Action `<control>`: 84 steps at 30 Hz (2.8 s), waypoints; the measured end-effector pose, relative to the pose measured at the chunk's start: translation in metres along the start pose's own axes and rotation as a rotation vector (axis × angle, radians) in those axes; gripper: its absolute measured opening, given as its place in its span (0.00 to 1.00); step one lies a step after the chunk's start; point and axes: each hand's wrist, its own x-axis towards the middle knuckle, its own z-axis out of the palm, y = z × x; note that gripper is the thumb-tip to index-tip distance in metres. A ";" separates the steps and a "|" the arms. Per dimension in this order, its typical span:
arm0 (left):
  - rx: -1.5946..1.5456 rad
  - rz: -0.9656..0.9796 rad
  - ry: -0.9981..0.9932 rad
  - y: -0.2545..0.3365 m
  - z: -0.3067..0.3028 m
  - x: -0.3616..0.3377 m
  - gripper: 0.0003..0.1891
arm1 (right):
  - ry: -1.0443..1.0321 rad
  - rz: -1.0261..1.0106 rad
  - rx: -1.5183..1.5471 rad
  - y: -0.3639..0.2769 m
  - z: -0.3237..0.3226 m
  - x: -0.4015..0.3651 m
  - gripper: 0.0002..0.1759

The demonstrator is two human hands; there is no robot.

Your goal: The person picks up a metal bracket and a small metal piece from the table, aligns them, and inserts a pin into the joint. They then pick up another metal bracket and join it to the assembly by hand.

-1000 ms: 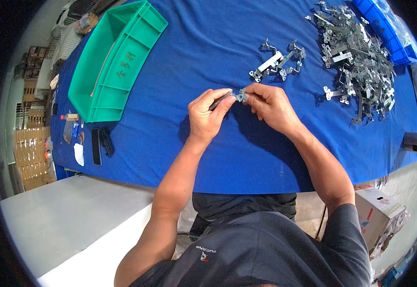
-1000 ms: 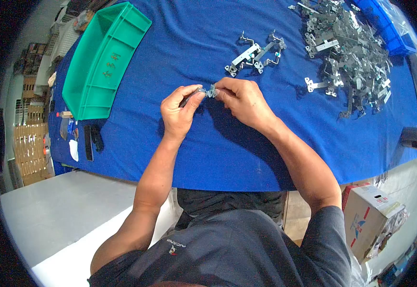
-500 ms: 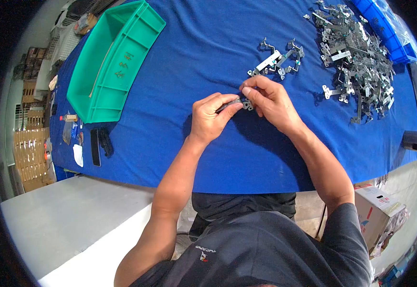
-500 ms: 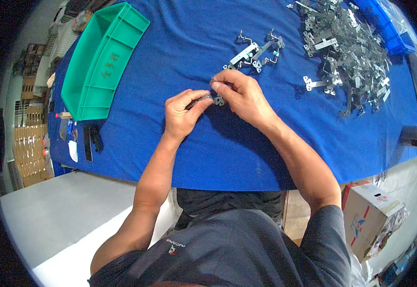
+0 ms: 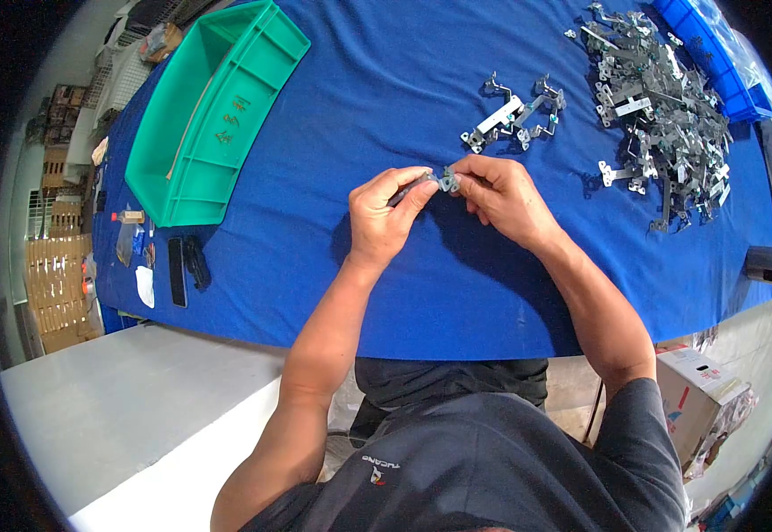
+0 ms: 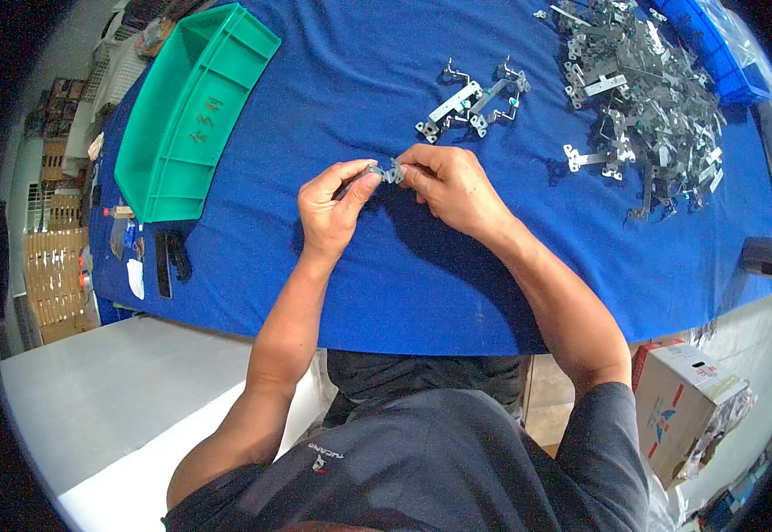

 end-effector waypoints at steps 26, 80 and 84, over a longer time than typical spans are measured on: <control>-0.049 -0.071 0.002 -0.004 0.000 -0.003 0.09 | 0.057 -0.027 -0.002 -0.005 0.002 -0.001 0.09; 0.023 -0.018 0.031 0.005 0.003 -0.002 0.09 | 0.148 0.018 0.202 0.005 -0.001 0.004 0.11; 0.010 -0.014 0.054 0.000 0.001 -0.002 0.09 | 0.017 -0.051 0.054 0.001 0.003 0.000 0.10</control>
